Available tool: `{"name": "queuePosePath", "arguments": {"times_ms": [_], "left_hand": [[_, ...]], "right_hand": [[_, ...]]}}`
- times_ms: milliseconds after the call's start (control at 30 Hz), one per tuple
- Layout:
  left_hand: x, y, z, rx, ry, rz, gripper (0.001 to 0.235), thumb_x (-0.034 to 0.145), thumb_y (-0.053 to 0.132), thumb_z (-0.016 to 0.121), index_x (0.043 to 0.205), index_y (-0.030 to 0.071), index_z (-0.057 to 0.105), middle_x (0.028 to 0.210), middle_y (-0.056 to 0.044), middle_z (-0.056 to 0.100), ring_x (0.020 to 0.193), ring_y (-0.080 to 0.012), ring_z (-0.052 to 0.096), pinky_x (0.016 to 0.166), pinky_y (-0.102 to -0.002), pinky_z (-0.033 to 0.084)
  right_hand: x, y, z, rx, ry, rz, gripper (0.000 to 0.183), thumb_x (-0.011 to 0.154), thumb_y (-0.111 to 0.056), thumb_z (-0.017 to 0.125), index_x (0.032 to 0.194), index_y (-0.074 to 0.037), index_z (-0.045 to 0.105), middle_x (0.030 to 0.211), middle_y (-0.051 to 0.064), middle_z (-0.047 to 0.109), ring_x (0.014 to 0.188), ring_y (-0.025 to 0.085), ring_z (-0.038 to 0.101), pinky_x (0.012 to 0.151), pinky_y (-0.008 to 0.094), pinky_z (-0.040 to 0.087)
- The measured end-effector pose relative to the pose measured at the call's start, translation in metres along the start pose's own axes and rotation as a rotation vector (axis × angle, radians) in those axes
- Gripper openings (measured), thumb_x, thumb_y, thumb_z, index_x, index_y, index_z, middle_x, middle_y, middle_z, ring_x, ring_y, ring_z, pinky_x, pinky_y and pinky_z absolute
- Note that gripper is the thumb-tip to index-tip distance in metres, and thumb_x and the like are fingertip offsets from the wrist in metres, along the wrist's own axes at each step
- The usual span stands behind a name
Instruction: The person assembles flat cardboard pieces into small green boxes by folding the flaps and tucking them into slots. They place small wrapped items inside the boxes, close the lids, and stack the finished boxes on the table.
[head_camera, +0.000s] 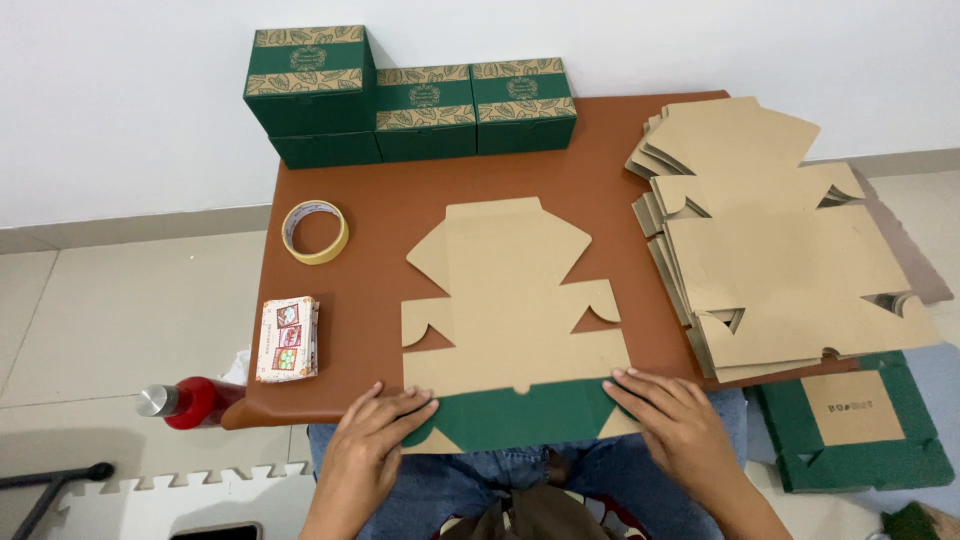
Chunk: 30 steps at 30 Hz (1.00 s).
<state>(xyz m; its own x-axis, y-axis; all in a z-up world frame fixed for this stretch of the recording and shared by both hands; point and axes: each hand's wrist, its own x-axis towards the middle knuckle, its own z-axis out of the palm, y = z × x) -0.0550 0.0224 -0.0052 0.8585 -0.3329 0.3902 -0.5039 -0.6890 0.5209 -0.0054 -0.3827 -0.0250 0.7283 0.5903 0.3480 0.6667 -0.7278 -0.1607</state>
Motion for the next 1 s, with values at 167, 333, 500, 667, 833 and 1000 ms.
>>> {"name": "queuePosePath", "arguments": {"times_ms": [167,333,500,667,833,1000], "left_hand": [[0.016,0.008,-0.006,-0.045,0.21,-0.045,0.03,0.085,0.002,0.057,0.105,0.016,0.075,0.104,0.004,0.077,0.095,-0.0161,0.071,0.097,-0.039,0.049],[0.051,-0.013,0.014,-0.13,0.468,-0.308,0.02,0.088,0.02,0.076,0.082,0.008,0.062,0.08,-0.003,0.064,0.075,-0.017,0.054,0.068,-0.032,0.043],[0.093,-0.03,0.018,0.038,0.483,-0.468,0.017,0.086,0.021,0.08,0.089,0.005,0.074,0.074,-0.015,0.073,0.078,-0.0373,0.069,0.079,-0.047,0.051],[0.099,-0.039,0.028,0.191,0.382,-0.516,0.017,0.085,0.022,0.08,0.095,0.009,0.076,0.079,-0.01,0.075,0.083,-0.0297,0.068,0.089,-0.045,0.045],[0.101,-0.028,0.02,0.235,0.354,-0.527,0.032,0.081,0.022,0.082,0.108,0.007,0.072,0.084,-0.009,0.072,0.089,-0.0298,0.062,0.094,-0.051,0.04],[0.096,-0.029,0.022,0.272,0.132,-0.402,0.025,0.094,0.017,0.067,0.117,0.021,0.076,0.112,-0.001,0.071,0.11,-0.0201,0.061,0.104,-0.042,0.037]], "right_hand": [[0.013,-0.003,-0.022,0.231,0.206,0.094,0.04,0.085,0.001,0.064,0.118,-0.02,0.073,0.121,-0.003,0.074,0.111,0.017,0.07,0.095,0.039,0.05],[0.062,0.004,-0.009,0.467,0.395,0.403,0.01,0.088,-0.004,0.069,0.094,-0.006,0.077,0.09,0.006,0.075,0.081,0.018,0.068,0.078,0.03,0.053],[0.106,0.025,0.014,0.558,0.458,0.634,0.008,0.094,-0.01,0.076,0.099,-0.005,0.074,0.081,0.014,0.074,0.078,0.026,0.07,0.076,0.044,0.054],[0.132,0.009,0.005,0.442,0.345,0.671,0.028,0.092,-0.011,0.076,0.118,-0.004,0.071,0.088,0.021,0.074,0.084,0.036,0.071,0.075,0.049,0.055],[0.142,-0.004,-0.008,0.334,0.264,0.624,0.053,0.088,-0.006,0.076,0.136,0.006,0.058,0.108,0.029,0.063,0.1,0.042,0.067,0.087,0.053,0.057],[0.139,0.01,0.022,0.19,-0.137,0.288,0.056,0.095,0.007,0.039,0.147,-0.009,0.053,0.151,0.022,0.05,0.144,0.04,0.039,0.118,0.054,0.029]]}}
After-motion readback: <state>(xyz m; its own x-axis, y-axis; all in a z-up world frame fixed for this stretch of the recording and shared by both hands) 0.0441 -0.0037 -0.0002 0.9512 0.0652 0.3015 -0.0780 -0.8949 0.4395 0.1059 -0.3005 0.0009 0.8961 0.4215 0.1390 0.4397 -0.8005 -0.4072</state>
